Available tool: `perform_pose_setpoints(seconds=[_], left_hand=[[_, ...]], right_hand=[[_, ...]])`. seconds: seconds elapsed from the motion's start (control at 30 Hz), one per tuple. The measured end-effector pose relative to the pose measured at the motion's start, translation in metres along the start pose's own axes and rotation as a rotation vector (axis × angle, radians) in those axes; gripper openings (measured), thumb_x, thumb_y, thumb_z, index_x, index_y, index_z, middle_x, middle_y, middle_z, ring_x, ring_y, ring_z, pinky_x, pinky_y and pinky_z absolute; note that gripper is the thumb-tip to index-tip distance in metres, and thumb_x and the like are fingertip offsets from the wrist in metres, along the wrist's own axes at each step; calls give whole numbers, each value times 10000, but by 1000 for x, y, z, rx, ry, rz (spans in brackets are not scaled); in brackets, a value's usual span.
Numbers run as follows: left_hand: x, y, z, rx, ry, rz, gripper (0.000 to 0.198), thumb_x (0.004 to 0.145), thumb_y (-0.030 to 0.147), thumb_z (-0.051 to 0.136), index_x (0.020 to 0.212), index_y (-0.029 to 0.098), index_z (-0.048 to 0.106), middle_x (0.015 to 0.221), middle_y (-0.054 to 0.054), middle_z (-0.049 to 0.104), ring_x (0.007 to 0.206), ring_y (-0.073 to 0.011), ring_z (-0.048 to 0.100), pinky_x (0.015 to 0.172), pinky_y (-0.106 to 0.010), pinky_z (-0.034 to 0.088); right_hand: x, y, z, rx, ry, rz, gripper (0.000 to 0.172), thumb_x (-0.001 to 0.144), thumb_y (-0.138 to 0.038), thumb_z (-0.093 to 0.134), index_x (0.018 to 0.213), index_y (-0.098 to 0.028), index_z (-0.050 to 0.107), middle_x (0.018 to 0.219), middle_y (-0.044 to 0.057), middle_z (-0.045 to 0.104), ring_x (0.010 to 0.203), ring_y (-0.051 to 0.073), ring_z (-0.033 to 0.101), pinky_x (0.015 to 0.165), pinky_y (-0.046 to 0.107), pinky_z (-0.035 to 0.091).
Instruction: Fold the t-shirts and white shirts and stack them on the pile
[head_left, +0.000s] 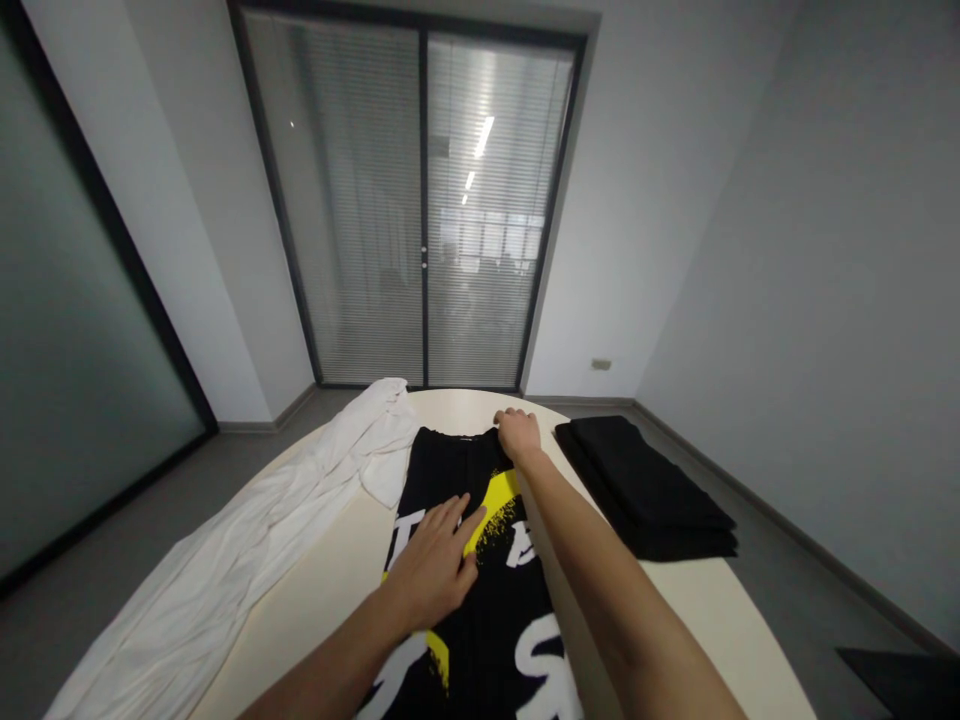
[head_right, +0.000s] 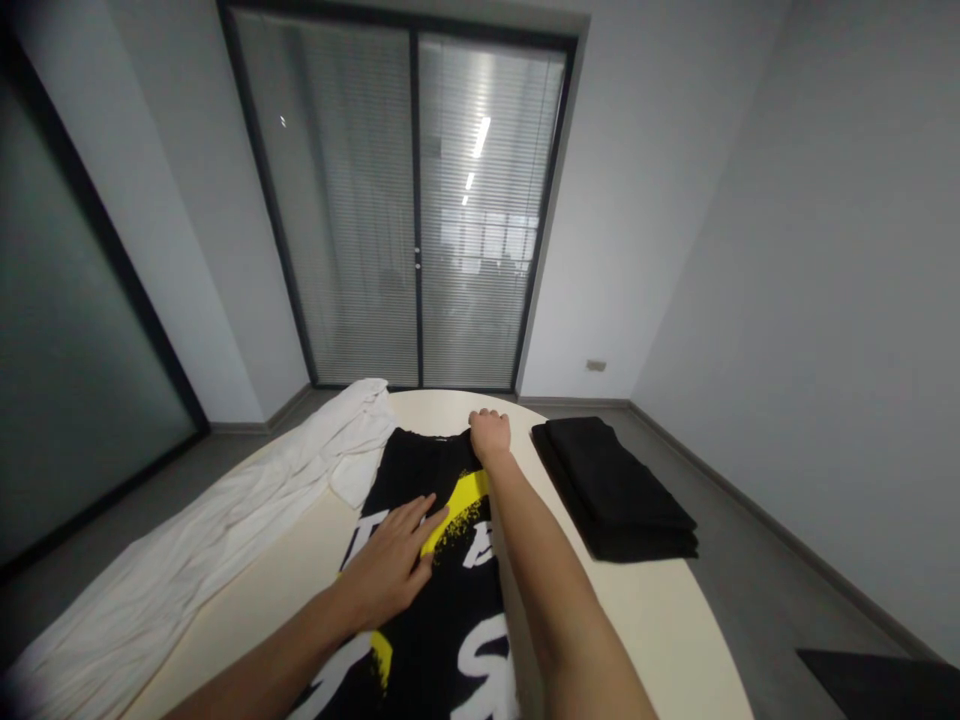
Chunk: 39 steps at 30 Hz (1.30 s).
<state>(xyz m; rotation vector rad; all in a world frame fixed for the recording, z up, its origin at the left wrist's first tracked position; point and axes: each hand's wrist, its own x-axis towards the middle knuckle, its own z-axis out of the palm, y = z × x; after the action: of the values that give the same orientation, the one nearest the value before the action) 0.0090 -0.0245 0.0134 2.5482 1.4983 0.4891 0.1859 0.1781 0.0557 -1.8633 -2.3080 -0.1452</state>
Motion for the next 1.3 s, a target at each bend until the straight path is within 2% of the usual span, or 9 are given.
perform_pose_setpoints(seconds=[0.13, 0.23, 0.4, 0.57, 0.77, 0.9, 1.07, 1.17, 1.3], left_hand=[[0, 1, -1, 3, -4, -24, 646, 917, 255, 486, 1541, 173, 346, 1608, -134, 342, 1490, -286, 291, 1223, -498, 266], [-1, 1, -2, 5, 4, -23, 638, 914, 256, 495, 1535, 192, 365, 1600, -136, 356, 1487, -292, 297, 1218, -500, 272], [-4, 2, -4, -3, 11, -17, 600, 914, 233, 503, 1504, 304, 417, 1608, -99, 347, 1493, -305, 284, 1199, -525, 296], [-4, 3, -4, 30, 21, -34, 617, 926, 289, 503, 1529, 257, 373, 1589, -123, 380, 1490, -308, 293, 1210, -557, 248], [-5, 1, 1, 26, 52, -25, 591, 936, 313, 487, 1511, 215, 391, 1572, -119, 411, 1479, -301, 313, 1214, -547, 249], [-5, 3, -2, -6, 151, -35, 484, 948, 271, 451, 1418, 160, 474, 1432, -130, 545, 1400, -288, 416, 1191, -518, 301], [-4, 1, -10, 46, 226, -96, 313, 906, 156, 433, 1169, 153, 604, 1134, -111, 614, 1145, -258, 537, 1013, -430, 467], [-4, -4, -12, 112, 209, -125, 223, 878, 139, 466, 1025, 166, 632, 1069, -99, 599, 1080, -260, 528, 951, -412, 486], [-4, -6, -13, 132, 232, -113, 186, 908, 142, 437, 972, 193, 605, 1036, -83, 593, 1018, -246, 524, 900, -395, 489]], right_hand=[[2, -12, 2, 34, -52, -71, 300, 919, -369, 560, 1055, -174, 743, 1098, 178, 718, 1174, 328, 563, 997, 454, 343], [7, -17, 4, 79, -87, -69, 229, 839, -328, 662, 984, -182, 763, 1066, 164, 731, 1148, 336, 581, 977, 452, 377], [10, -16, 11, 220, -39, -105, 324, 959, -277, 505, 1247, -263, 655, 1253, 54, 686, 1146, 210, 604, 958, 327, 426], [-2, -17, 24, 276, -26, -131, 351, 1006, -268, 418, 1274, -187, 630, 1230, 87, 691, 1131, 191, 612, 982, 295, 417], [-21, -34, 29, 271, 17, -140, 334, 982, -327, 443, 1185, -233, 691, 1319, 97, 631, 1291, 270, 470, 1107, 455, 281], [-24, -48, 31, 302, 22, -148, 296, 951, -392, 514, 1122, -258, 715, 1356, 73, 601, 1342, 296, 383, 1119, 497, 221], [-21, -60, 32, 386, -2, -123, 171, 891, -359, 624, 986, -250, 715, 1288, 67, 634, 1305, 309, 412, 1072, 515, 253], [-16, -65, 29, 475, 16, -82, 177, 926, -367, 581, 1012, -246, 676, 1200, 58, 671, 1242, 278, 486, 1047, 493, 294], [-8, -72, 24, 607, 37, -42, 194, 967, -324, 501, 1108, -235, 600, 1049, 24, 704, 999, 184, 628, 948, 374, 408]])
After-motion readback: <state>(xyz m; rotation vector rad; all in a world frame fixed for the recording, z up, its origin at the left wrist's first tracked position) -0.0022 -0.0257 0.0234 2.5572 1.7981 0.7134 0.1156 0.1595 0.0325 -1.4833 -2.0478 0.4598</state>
